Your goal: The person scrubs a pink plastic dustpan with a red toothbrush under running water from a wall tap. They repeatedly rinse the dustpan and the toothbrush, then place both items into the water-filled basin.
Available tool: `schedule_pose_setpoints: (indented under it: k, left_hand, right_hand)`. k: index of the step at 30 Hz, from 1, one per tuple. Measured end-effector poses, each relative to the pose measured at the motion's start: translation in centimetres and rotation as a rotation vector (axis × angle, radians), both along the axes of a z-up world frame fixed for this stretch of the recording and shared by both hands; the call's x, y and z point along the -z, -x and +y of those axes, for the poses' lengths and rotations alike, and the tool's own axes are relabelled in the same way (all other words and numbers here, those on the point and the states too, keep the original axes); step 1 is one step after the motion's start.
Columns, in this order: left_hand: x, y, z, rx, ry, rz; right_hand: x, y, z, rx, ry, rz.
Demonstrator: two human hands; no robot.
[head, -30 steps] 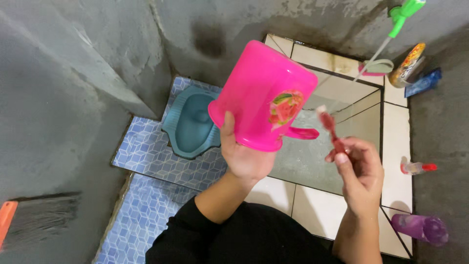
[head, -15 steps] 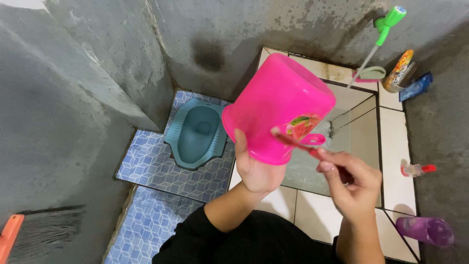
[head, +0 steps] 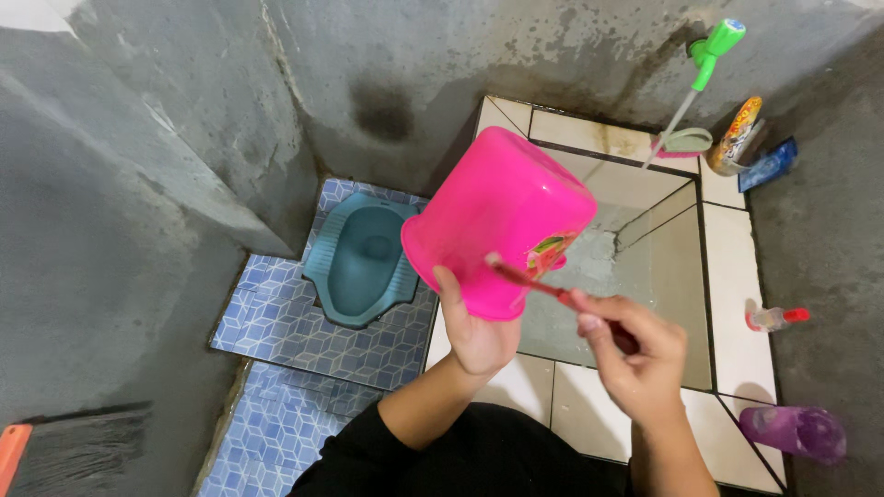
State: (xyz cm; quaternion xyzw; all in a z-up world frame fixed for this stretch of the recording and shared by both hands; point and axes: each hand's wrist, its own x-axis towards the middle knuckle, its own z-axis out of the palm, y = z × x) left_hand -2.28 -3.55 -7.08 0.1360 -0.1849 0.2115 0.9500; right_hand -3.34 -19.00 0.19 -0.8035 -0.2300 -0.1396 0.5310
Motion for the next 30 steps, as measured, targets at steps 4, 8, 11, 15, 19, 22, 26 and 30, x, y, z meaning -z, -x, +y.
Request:
schedule_pose_setpoints:
  k: [4,8,11,15,19,22,26,30]
  left_hand:
    - [0.0,0.4,-0.4,-0.024,-0.082,0.068]
    - [1.4,0.5,-0.3,-0.064,-0.129,0.029]
    - [2.6,0.7,-0.3,-0.077,-0.133,0.0]
    - [3.6,0.7,-0.5,-0.1,-0.143,0.071]
    - [3.5,1.0,0.4,-0.029,-0.128,0.04]
    - [3.2,1.2,1.5,0.03,-0.133,0.084]
    - [3.1,1.5,2.8,0.091,-0.181,0.173]
    - [3.9,1.7,4.1,0.12,-0.22,0.178]
  right_hand:
    - [-0.6,-1.3,-1.1,0.18,-0.107,0.007]
    - [-0.7,-0.5,-0.8,0.071,-0.033,-0.038]
    - [-0.9,0.0,-0.6,0.067,0.049,-0.015]
    - [-1.7,-0.3,-1.1,0.185,-0.017,0.013]
    - [-1.9,-0.8,-1.1,0.152,-0.021,-0.015]
    - [-1.9,-1.3,-1.5,0.124,-0.099,0.046]
    - [-2.2,-2.1,-3.4,0.013,-0.157,0.073]
    - [-2.3,-2.0,-4.5,0.016,-0.044,0.12]
